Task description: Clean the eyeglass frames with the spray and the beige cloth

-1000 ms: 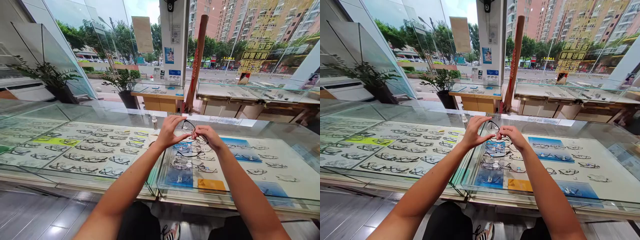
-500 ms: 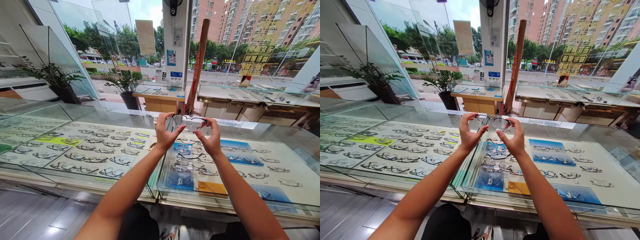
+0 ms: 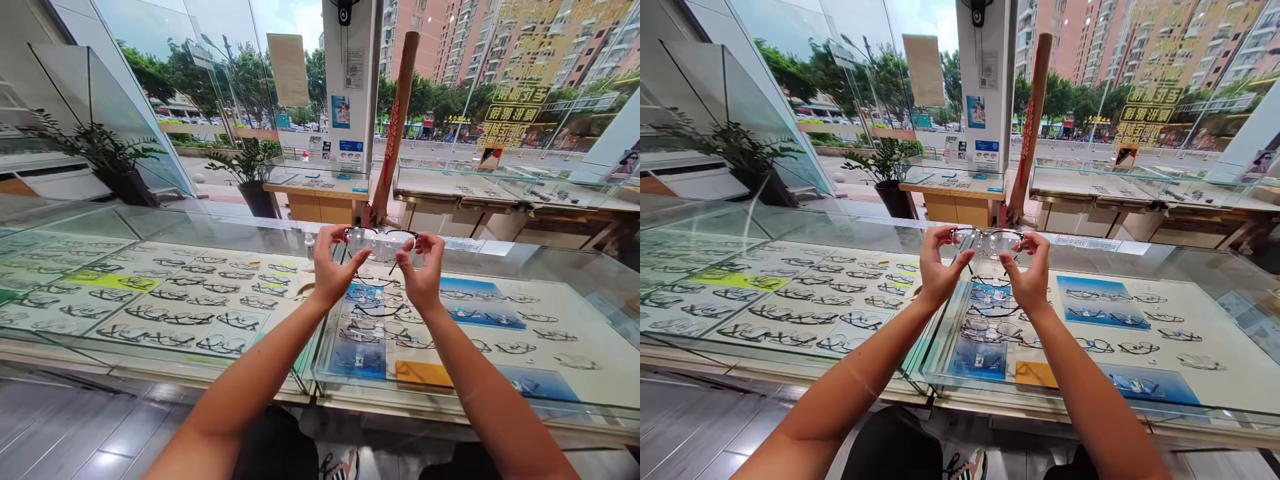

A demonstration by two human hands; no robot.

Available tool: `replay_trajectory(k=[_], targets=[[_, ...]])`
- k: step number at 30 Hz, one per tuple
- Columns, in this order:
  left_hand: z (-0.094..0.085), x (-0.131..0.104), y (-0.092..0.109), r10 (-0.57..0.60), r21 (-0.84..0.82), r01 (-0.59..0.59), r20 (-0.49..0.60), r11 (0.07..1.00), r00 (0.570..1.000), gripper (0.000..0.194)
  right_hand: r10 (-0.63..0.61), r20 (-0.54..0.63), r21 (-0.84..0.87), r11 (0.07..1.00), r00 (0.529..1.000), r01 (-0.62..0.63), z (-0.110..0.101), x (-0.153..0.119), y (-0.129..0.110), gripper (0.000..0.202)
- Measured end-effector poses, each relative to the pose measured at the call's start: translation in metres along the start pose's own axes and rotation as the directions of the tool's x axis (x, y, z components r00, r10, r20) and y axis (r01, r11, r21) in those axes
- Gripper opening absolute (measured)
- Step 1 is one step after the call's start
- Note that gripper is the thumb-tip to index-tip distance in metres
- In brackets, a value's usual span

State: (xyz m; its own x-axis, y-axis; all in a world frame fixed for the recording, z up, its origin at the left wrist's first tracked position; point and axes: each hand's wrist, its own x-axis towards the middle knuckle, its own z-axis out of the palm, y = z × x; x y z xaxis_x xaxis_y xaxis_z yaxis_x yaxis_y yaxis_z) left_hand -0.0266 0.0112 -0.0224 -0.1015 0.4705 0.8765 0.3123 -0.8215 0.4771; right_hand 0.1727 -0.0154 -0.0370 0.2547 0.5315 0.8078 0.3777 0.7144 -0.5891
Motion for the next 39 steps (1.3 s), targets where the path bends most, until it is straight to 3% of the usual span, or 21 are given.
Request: replay_trajectory(k=[10,15,27,39], targets=[[-0.001,0.003,0.003,0.075,0.111,-0.069,-0.058,0.991,0.995,0.056,-0.037,-0.041,-0.032,0.999,0.998,0.036,0.001,0.001,0.003,0.055],[0.0,0.003,0.002,0.084,0.117,-0.076,-0.067,0.99,0.994,0.056,-0.07,-0.043,-0.13,0.989,0.997,0.064,0.001,0.0,0.001,0.055],[0.001,0.001,0.0,0.048,0.106,-0.036,-0.108,0.994,0.993,0.061,-0.109,-0.053,-0.186,0.978,0.993,0.097,0.001,0.001,-0.001,0.053],[0.0,0.002,-0.003,0.192,0.157,-0.165,-0.174,0.974,0.966,0.064,-0.085,-0.023,-0.162,0.984,0.996,0.08,0.001,0.001,-0.009,0.058]])
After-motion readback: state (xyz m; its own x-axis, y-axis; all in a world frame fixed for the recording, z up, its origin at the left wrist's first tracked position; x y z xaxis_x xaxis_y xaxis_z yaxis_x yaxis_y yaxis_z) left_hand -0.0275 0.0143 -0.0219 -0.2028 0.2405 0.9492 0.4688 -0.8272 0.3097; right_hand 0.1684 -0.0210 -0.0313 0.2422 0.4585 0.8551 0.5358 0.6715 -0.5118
